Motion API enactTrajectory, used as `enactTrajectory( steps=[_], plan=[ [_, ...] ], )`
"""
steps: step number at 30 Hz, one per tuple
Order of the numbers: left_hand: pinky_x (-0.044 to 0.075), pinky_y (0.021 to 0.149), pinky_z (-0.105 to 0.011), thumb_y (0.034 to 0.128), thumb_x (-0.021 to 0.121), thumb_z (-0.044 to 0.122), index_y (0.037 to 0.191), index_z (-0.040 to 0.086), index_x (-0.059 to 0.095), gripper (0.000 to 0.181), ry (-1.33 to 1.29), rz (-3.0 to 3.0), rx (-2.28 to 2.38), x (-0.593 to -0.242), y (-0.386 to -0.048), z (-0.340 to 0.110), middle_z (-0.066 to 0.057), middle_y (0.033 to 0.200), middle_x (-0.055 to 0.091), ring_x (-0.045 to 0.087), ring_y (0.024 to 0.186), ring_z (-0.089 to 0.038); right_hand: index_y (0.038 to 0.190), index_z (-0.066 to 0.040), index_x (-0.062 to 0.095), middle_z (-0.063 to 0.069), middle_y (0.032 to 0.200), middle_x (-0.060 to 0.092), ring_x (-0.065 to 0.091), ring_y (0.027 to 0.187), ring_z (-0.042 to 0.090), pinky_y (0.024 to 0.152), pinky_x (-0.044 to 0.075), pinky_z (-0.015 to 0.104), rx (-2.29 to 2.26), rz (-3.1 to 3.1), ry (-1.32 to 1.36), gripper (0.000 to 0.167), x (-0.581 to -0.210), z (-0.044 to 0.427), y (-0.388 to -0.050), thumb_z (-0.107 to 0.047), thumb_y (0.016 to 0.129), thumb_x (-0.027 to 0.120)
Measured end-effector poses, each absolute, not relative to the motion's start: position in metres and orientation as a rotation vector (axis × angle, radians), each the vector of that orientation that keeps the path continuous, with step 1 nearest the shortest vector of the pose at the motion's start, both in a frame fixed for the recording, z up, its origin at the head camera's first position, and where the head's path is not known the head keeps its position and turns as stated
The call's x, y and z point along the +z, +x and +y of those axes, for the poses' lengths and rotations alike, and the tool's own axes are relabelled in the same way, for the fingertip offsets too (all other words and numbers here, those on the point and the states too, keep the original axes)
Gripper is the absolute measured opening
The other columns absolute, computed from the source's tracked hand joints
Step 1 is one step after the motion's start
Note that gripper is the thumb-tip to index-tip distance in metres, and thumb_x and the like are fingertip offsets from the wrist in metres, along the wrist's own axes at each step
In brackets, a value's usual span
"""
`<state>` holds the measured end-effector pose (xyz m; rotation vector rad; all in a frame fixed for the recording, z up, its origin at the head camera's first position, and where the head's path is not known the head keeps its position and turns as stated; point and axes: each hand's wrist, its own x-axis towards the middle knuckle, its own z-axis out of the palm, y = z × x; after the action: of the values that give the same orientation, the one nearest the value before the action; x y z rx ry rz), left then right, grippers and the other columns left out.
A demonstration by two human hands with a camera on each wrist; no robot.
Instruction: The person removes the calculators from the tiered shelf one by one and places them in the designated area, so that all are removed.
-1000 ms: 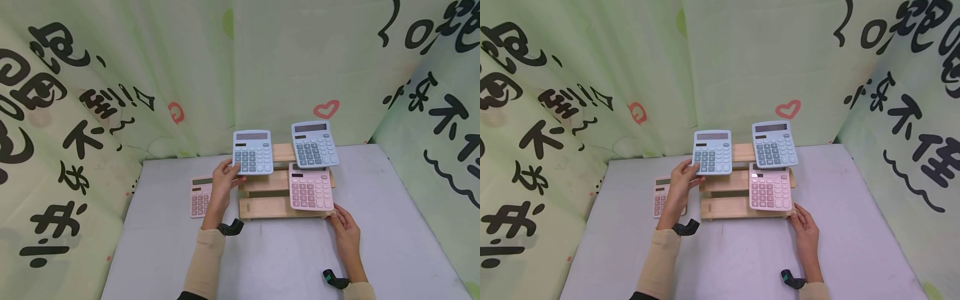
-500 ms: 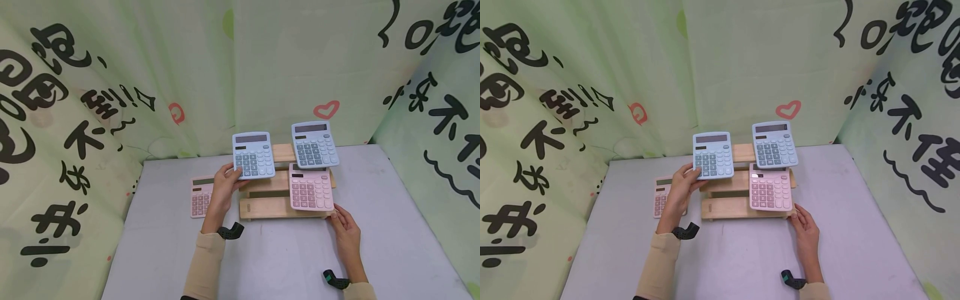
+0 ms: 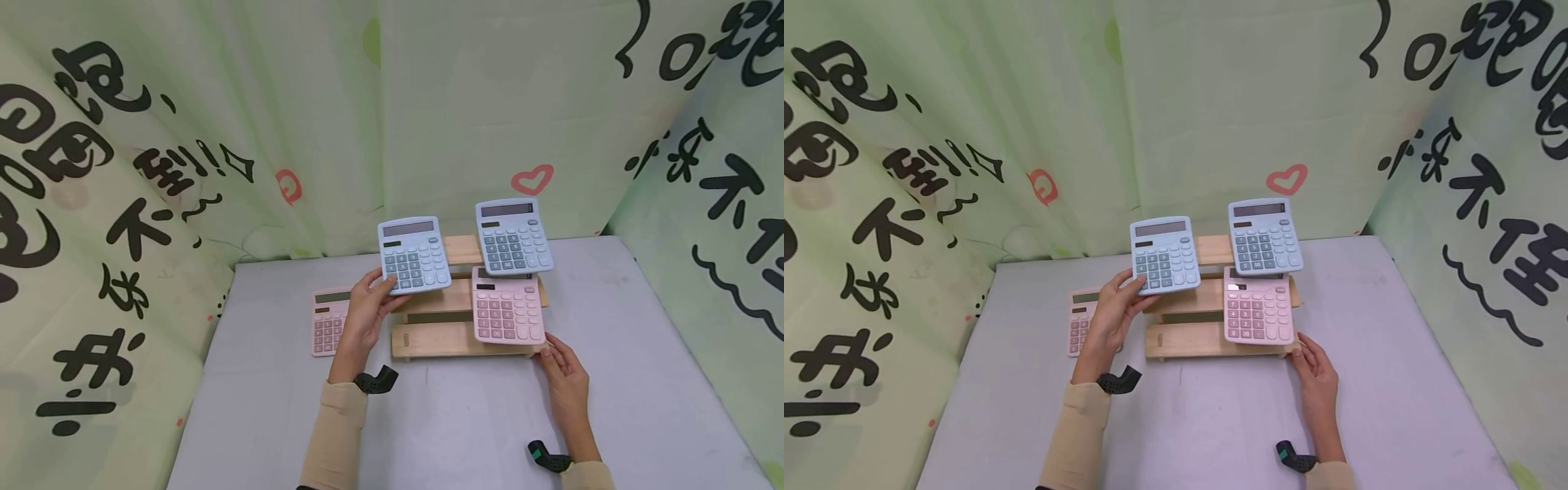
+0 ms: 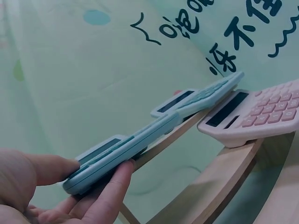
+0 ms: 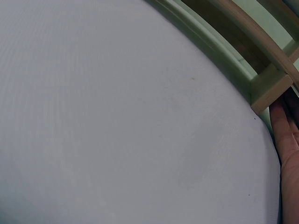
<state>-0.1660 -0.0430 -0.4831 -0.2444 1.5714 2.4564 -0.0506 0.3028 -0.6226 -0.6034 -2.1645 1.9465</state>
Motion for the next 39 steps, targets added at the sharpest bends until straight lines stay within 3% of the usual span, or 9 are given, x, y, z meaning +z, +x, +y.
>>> enactTrajectory(
  steps=[15,23,32,39],
  plan=[
    [0.061,0.096,-0.033,0.1079,0.056,0.011,0.155,0.003,0.044,0.05,-0.175,1.528,2.459,-0.487,-0.16,-0.05,-0.023,0.143,0.063,0.074,0.114,-0.023,0.153,-0.014,0.051,-0.022,0.125,0.067,0.062,0.114,-0.016,0.092,0.048,0.0,1.936,-2.166,-0.624,0.054,-0.622,0.303,-0.051,-0.034,0.105,0.062],
    [0.062,0.093,-0.033,0.1068,0.058,0.009,0.154,0.006,0.047,0.049,-0.113,1.57,2.438,-0.494,-0.157,-0.053,-0.024,0.14,0.065,0.076,0.108,-0.019,0.154,-0.015,0.051,-0.022,0.123,0.067,0.062,0.114,-0.016,0.092,0.048,0.0,1.951,-2.156,-0.619,0.054,-0.622,0.302,-0.051,-0.035,0.105,0.061],
    [0.062,0.094,-0.034,0.1069,0.056,0.006,0.153,0.006,0.048,0.047,-0.046,1.555,2.432,-0.502,-0.151,-0.061,-0.023,0.134,0.069,0.076,0.107,-0.018,0.154,-0.007,0.048,-0.023,0.122,0.068,0.063,0.115,-0.014,0.093,0.05,0.003,1.998,-2.099,-0.561,0.054,-0.621,0.302,-0.051,-0.028,0.106,0.061],
    [0.062,0.096,-0.036,0.1077,0.055,0.008,0.154,0.009,0.047,0.047,-0.014,1.513,2.44,-0.509,-0.146,-0.069,-0.021,0.139,0.066,0.075,0.109,-0.018,0.154,-0.007,0.048,-0.023,0.123,0.068,0.063,0.115,-0.014,0.093,0.05,0.003,1.996,-2.088,-0.556,0.054,-0.622,0.302,-0.051,-0.027,0.106,0.062]
  ],
)
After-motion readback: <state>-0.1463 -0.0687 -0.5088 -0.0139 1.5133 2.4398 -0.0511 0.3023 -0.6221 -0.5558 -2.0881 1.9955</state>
